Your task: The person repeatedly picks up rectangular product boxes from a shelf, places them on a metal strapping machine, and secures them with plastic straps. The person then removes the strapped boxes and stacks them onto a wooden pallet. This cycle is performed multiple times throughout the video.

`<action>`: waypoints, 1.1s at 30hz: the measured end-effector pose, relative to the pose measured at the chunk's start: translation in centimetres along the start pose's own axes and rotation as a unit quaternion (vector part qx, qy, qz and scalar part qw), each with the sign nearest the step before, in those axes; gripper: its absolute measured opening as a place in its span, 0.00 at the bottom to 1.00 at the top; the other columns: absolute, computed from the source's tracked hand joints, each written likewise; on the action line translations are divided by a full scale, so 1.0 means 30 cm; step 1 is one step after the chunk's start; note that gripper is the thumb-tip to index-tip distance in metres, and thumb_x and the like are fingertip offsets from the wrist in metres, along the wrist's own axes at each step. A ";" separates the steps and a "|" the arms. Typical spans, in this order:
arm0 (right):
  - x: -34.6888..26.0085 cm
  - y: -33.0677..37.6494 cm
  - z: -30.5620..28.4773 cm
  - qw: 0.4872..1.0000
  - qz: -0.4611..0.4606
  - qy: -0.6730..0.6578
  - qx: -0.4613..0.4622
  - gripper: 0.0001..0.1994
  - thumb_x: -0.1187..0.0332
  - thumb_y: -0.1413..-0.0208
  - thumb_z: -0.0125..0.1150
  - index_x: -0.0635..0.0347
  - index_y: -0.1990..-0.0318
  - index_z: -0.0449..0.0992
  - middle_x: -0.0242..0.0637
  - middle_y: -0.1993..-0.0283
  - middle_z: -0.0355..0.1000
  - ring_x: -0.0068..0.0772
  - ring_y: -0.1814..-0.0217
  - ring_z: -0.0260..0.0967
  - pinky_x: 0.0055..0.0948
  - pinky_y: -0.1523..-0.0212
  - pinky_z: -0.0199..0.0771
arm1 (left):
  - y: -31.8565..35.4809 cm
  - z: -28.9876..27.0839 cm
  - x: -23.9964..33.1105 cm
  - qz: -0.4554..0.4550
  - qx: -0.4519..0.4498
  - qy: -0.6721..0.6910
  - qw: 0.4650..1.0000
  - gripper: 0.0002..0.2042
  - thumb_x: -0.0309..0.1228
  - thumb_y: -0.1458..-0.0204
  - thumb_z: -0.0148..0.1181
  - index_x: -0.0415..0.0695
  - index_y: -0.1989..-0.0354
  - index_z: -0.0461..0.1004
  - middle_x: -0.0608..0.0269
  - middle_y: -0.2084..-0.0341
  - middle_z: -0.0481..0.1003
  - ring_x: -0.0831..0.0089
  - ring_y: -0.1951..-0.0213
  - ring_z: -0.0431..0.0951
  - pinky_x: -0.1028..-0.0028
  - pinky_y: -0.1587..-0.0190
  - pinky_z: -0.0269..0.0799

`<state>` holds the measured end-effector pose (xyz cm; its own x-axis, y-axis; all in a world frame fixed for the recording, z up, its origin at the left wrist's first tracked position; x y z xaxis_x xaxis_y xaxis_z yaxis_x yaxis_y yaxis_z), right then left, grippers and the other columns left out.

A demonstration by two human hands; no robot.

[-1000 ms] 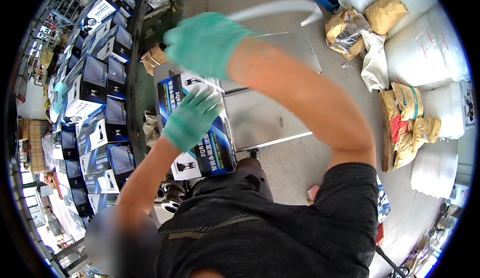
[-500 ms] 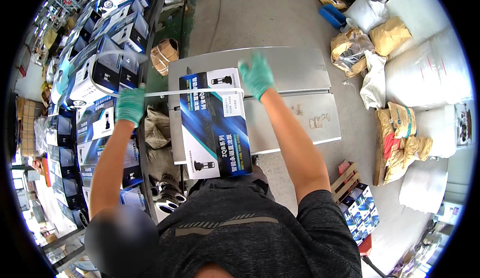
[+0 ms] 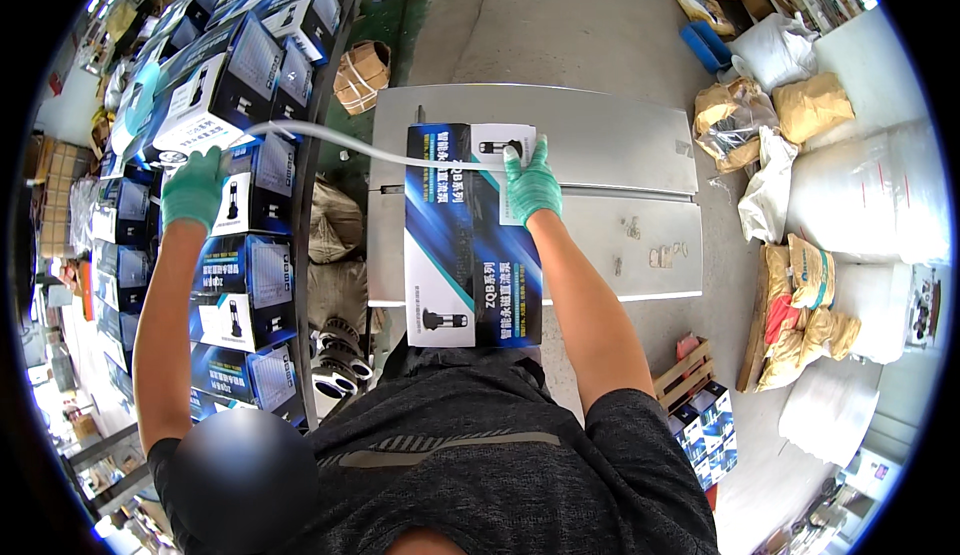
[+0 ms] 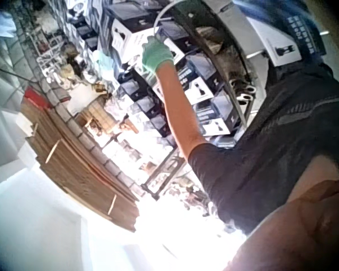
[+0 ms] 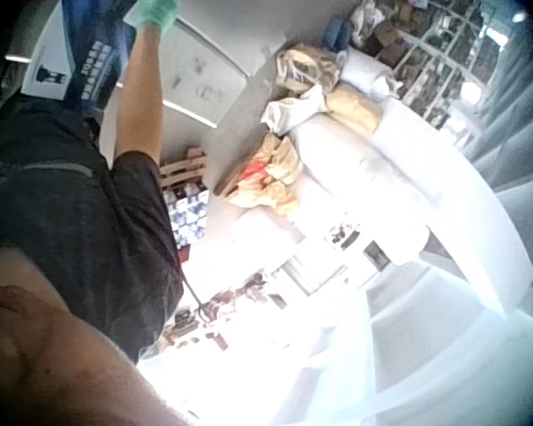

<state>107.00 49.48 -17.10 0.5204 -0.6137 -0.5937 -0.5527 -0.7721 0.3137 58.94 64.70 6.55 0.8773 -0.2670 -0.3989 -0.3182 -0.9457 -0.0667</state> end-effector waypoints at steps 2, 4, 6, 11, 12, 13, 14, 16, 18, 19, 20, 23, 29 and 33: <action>0.011 -0.004 -0.006 1.000 0.018 0.017 -0.002 0.47 0.30 0.36 0.39 0.52 0.21 0.39 0.57 0.37 0.72 0.61 0.37 0.71 0.53 0.39 0.71 | -0.056 -0.047 0.084 -0.028 -0.008 0.140 0.990 0.14 0.42 0.30 0.50 0.46 0.52 0.74 0.53 0.61 0.79 0.53 0.61 0.83 0.55 0.59 0.78; -0.006 0.006 0.000 0.999 0.029 0.029 -0.013 0.47 0.30 0.36 0.39 0.52 0.21 0.39 0.57 0.40 0.74 0.62 0.39 0.72 0.53 0.41 0.72 | -0.088 0.053 0.132 -0.056 -0.001 0.455 0.889 0.14 0.41 0.30 0.51 0.43 0.48 0.73 0.55 0.58 0.80 0.58 0.61 0.84 0.61 0.59 0.83; 0.004 0.000 -0.005 0.999 0.028 0.032 0.000 0.47 0.31 0.36 0.40 0.52 0.21 0.39 0.58 0.41 0.75 0.62 0.39 0.73 0.53 0.42 0.73 | -0.082 0.157 0.254 -0.134 -0.043 0.757 0.638 0.15 0.38 0.31 0.51 0.38 0.47 0.72 0.53 0.55 0.80 0.61 0.61 0.85 0.65 0.56 0.88; -0.023 0.014 0.004 0.999 0.019 0.037 0.015 0.46 0.32 0.35 0.41 0.52 0.21 0.41 0.57 0.43 0.76 0.61 0.41 0.74 0.51 0.43 0.73 | -0.041 0.533 0.529 -0.284 -0.108 0.878 0.370 0.14 0.37 0.30 0.50 0.37 0.49 0.71 0.53 0.59 0.77 0.59 0.60 0.84 0.61 0.58 0.90; -0.046 0.021 0.005 0.999 0.012 0.043 0.019 0.45 0.32 0.35 0.41 0.52 0.21 0.41 0.57 0.43 0.76 0.61 0.41 0.75 0.51 0.43 0.74 | -0.031 0.668 0.539 -0.300 -0.088 0.867 0.389 0.16 0.39 0.30 0.50 0.37 0.48 0.71 0.53 0.59 0.78 0.59 0.59 0.83 0.60 0.58 0.90; -0.035 0.019 -0.001 0.998 0.014 0.052 0.026 0.45 0.32 0.35 0.42 0.52 0.21 0.41 0.57 0.43 0.76 0.61 0.42 0.75 0.51 0.43 0.74 | -0.014 0.741 0.576 -0.336 -0.098 0.847 0.400 0.16 0.39 0.29 0.48 0.38 0.47 0.71 0.54 0.58 0.78 0.60 0.60 0.83 0.59 0.59 0.89; -0.022 0.014 -0.006 0.998 0.014 0.055 0.038 0.44 0.33 0.35 0.42 0.50 0.21 0.41 0.57 0.44 0.77 0.61 0.43 0.75 0.51 0.44 0.74 | 0.007 0.806 0.613 -0.364 -0.104 0.845 0.377 0.15 0.39 0.29 0.48 0.40 0.45 0.71 0.56 0.57 0.78 0.60 0.61 0.82 0.60 0.60 0.89; -0.016 0.021 -0.005 0.997 0.028 0.059 0.032 0.44 0.33 0.35 0.42 0.48 0.21 0.42 0.57 0.44 0.77 0.61 0.42 0.75 0.51 0.44 0.74 | 0.047 0.928 0.658 -0.405 -0.100 0.838 0.351 0.16 0.39 0.29 0.49 0.43 0.43 0.72 0.58 0.56 0.78 0.60 0.60 0.82 0.61 0.62 0.87; -0.024 0.019 -0.005 0.997 0.030 0.063 0.039 0.43 0.34 0.34 0.42 0.48 0.21 0.44 0.58 0.43 0.76 0.61 0.43 0.75 0.50 0.44 0.74 | 0.067 1.052 0.674 -0.424 -0.080 0.835 0.343 0.18 0.40 0.30 0.50 0.44 0.39 0.72 0.58 0.53 0.77 0.60 0.58 0.82 0.61 0.65 0.86; -0.028 0.017 -0.001 0.997 0.025 0.065 0.046 0.42 0.34 0.34 0.41 0.49 0.21 0.45 0.58 0.43 0.76 0.61 0.43 0.76 0.50 0.45 0.75 | 0.072 1.108 0.646 -0.427 -0.071 0.803 0.410 0.18 0.40 0.30 0.50 0.44 0.40 0.73 0.58 0.54 0.78 0.61 0.59 0.82 0.62 0.64 0.85; -0.023 0.016 -0.003 0.996 0.022 0.067 0.054 0.41 0.34 0.33 0.41 0.50 0.22 0.47 0.59 0.43 0.76 0.62 0.44 0.76 0.50 0.46 0.75 | 0.059 1.125 0.613 -0.426 -0.064 0.767 0.476 0.18 0.40 0.30 0.50 0.44 0.41 0.74 0.58 0.55 0.79 0.62 0.59 0.82 0.62 0.64 0.84; -0.020 0.015 -0.002 0.998 0.019 0.045 0.050 0.41 0.35 0.34 0.41 0.48 0.22 0.45 0.56 0.42 0.76 0.61 0.41 0.74 0.50 0.43 0.74 | 0.066 1.176 0.586 -0.417 -0.025 0.753 0.509 0.17 0.42 0.30 0.51 0.44 0.44 0.77 0.55 0.57 0.81 0.68 0.61 0.80 0.66 0.62 0.80; 0.015 0.002 0.002 0.996 0.025 0.048 0.064 0.39 0.37 0.33 0.43 0.49 0.22 0.46 0.56 0.41 0.75 0.61 0.41 0.74 0.50 0.43 0.74 | 0.066 1.042 0.659 -0.361 -0.060 0.838 0.405 0.13 0.38 0.32 0.56 0.47 0.45 0.78 0.62 0.59 0.80 0.70 0.63 0.78 0.68 0.62 0.82; -0.018 0.007 0.007 0.996 0.018 0.054 0.062 0.40 0.37 0.33 0.43 0.49 0.22 0.47 0.56 0.41 0.75 0.61 0.41 0.74 0.50 0.43 0.74 | 0.104 0.980 0.720 -0.327 -0.114 0.902 0.258 0.14 0.35 0.32 0.57 0.42 0.43 0.75 0.56 0.55 0.81 0.62 0.58 0.83 0.63 0.57 0.86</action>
<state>106.46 49.69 -16.85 0.5612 -0.6605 -0.4988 -0.6451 -0.7266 0.2364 66.33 61.42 -29.18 -0.4775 0.5061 0.7183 -0.0402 -0.8292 0.5575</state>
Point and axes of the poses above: each hand's wrist, its own y-axis away from the middle knuckle, its own z-axis out of the palm, x = y × z, the point moved 8 cm from there along -y, towards the middle knuckle
